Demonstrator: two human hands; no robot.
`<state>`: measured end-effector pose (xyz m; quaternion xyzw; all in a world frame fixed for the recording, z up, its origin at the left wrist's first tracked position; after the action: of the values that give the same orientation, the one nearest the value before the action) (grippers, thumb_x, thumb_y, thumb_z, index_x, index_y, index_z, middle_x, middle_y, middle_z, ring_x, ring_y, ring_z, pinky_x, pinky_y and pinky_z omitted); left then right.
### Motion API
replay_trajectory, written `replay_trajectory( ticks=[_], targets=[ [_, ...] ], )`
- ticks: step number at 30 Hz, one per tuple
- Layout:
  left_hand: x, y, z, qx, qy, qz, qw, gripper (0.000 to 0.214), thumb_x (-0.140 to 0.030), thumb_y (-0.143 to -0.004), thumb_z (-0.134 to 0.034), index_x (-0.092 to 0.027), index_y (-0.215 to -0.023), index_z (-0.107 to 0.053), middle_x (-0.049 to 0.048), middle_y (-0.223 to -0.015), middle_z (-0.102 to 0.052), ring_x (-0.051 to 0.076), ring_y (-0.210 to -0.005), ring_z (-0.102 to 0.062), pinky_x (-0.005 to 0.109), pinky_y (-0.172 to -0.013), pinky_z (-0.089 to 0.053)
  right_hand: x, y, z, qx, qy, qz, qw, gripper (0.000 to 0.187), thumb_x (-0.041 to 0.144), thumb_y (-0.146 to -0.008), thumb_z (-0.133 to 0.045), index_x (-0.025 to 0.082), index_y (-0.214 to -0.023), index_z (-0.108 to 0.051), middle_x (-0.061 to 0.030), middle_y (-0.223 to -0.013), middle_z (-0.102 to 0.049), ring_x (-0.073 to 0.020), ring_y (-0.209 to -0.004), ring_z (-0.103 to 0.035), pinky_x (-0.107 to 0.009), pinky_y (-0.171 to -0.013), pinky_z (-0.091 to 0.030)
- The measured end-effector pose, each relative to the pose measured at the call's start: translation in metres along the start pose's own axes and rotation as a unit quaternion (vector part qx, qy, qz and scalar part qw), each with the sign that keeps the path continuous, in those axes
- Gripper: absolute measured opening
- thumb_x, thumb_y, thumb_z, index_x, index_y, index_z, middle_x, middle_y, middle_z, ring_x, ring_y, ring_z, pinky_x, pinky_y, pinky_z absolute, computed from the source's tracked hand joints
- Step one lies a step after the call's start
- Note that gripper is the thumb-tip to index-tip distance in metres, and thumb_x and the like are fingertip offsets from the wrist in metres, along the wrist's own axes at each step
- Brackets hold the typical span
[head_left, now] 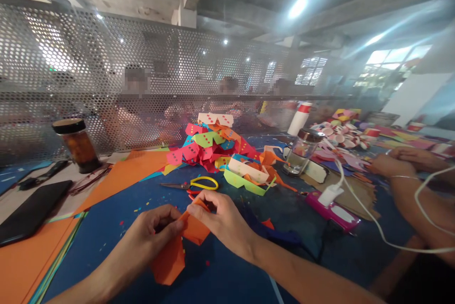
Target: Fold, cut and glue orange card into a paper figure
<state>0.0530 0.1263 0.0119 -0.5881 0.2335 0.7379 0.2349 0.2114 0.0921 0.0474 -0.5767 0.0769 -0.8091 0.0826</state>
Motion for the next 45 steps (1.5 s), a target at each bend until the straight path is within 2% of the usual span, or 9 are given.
replay_trajectory(
  ticks=[6,9,14,17,22,26,32,39,45],
  targets=[
    [-0.009,0.004,0.001,-0.003,-0.048,0.013,0.999,0.045,-0.062,-0.084,-0.061,-0.018,-0.075,-0.061,-0.0037,-0.061,-0.056,0.01,-0.054,-0.043,0.021,-0.048,-0.028,0.0,0.001,-0.002,0.007,-0.008,0.018,1.0,0.024,0.037,-0.088,-0.064,0.019,-0.072,-0.063,0.0014,-0.071,-0.061,-0.0134,-0.069,-0.054,-0.025,-0.063,-0.041],
    [-0.012,0.005,0.004,-0.022,-0.068,0.006,0.997,0.048,-0.065,-0.083,-0.06,-0.018,-0.072,-0.061,-0.0024,-0.061,-0.058,0.01,-0.054,-0.045,0.021,-0.049,-0.03,-0.001,0.001,-0.003,0.014,-0.02,0.021,0.999,0.027,0.039,-0.092,-0.062,0.019,-0.074,-0.062,0.0027,-0.07,-0.056,-0.0122,-0.067,-0.049,-0.025,-0.061,-0.038],
    [-0.008,0.0,0.003,0.0,-0.002,0.028,1.0,0.049,-0.067,-0.079,-0.063,-0.018,-0.084,-0.064,0.0035,-0.069,-0.071,0.016,-0.059,-0.061,0.024,-0.054,-0.04,-0.003,-0.001,0.006,-0.027,-0.015,0.021,0.999,0.029,0.043,-0.093,-0.061,0.019,-0.077,-0.063,0.0036,-0.068,-0.051,-0.0114,-0.063,-0.044,-0.025,-0.059,-0.035],
    [-0.01,-0.004,0.007,-0.019,-0.018,0.009,1.0,0.048,-0.065,-0.078,-0.066,-0.017,-0.078,-0.066,0.0032,-0.065,-0.07,0.015,-0.056,-0.059,0.024,-0.053,-0.04,-0.002,-0.003,0.013,-0.063,-0.005,0.015,0.998,0.031,0.044,-0.093,-0.06,0.019,-0.075,-0.061,0.0042,-0.066,-0.048,-0.011,-0.061,-0.041,-0.025,-0.057,-0.034],
    [-0.01,-0.005,0.012,-0.045,-0.022,-0.002,0.999,0.046,-0.063,-0.079,-0.066,-0.018,-0.069,-0.065,0.0017,-0.056,-0.067,0.014,-0.051,-0.056,0.024,-0.053,-0.04,0.0,-0.003,0.014,-0.066,0.0,0.021,0.998,0.033,0.045,-0.093,-0.06,0.019,-0.073,-0.061,0.0048,-0.065,-0.045,-0.0107,-0.06,-0.039,-0.025,-0.055,-0.033],
    [-0.007,-0.007,0.015,-0.062,-0.006,-0.005,0.998,0.046,-0.064,-0.076,-0.068,-0.018,-0.076,-0.07,0.0022,-0.063,-0.069,0.014,-0.055,-0.057,0.025,-0.054,-0.04,0.001,-0.002,0.016,-0.08,-0.004,0.024,0.996,0.031,0.046,-0.094,-0.06,0.019,-0.079,-0.065,0.0034,-0.068,-0.053,-0.0115,-0.062,-0.046,-0.025,-0.058,-0.038],
    [-0.019,-0.007,0.026,-0.107,0.017,-0.043,0.993,0.044,-0.063,-0.084,-0.062,-0.021,-0.096,-0.072,0.0029,-0.088,-0.076,0.021,-0.087,-0.067,0.029,-0.079,-0.048,0.014,0.0,0.026,-0.139,0.025,0.127,0.982,0.022,0.037,-0.098,-0.058,0.023,-0.092,-0.074,-0.0016,-0.089,-0.072,-0.0165,-0.085,-0.066,-0.028,-0.077,-0.049],
    [-0.013,-0.007,0.023,-0.071,0.113,-0.009,0.991,0.038,-0.052,-0.084,-0.071,-0.02,-0.105,-0.07,0.0066,-0.104,-0.076,0.024,-0.097,-0.069,0.032,-0.087,-0.049,0.016,0.001,0.025,-0.139,0.038,0.151,0.978,0.018,0.031,-0.099,-0.058,0.024,-0.097,-0.075,-0.0017,-0.095,-0.074,-0.0164,-0.091,-0.069,-0.029,-0.081,-0.051],
    [-0.011,-0.011,0.034,-0.103,0.086,-0.06,0.989,0.033,-0.04,-0.075,-0.077,-0.02,-0.1,-0.073,0.007,-0.107,-0.076,0.024,-0.102,-0.067,0.03,-0.088,-0.05,0.022,0.004,0.024,-0.13,0.055,0.202,0.969,0.017,0.024,-0.099,-0.057,0.024,-0.1,-0.074,-0.0026,-0.097,-0.072,-0.0155,-0.091,-0.068,-0.028,-0.08,-0.053]
  ],
)
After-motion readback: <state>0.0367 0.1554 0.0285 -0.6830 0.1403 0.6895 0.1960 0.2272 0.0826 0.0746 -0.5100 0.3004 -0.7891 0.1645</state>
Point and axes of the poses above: each hand's wrist, its own y-axis away from the middle knuckle, its own z-axis out of the back of the hand, x = y × z, the point moved 5 cm from there along -y, towards the middle knuckle
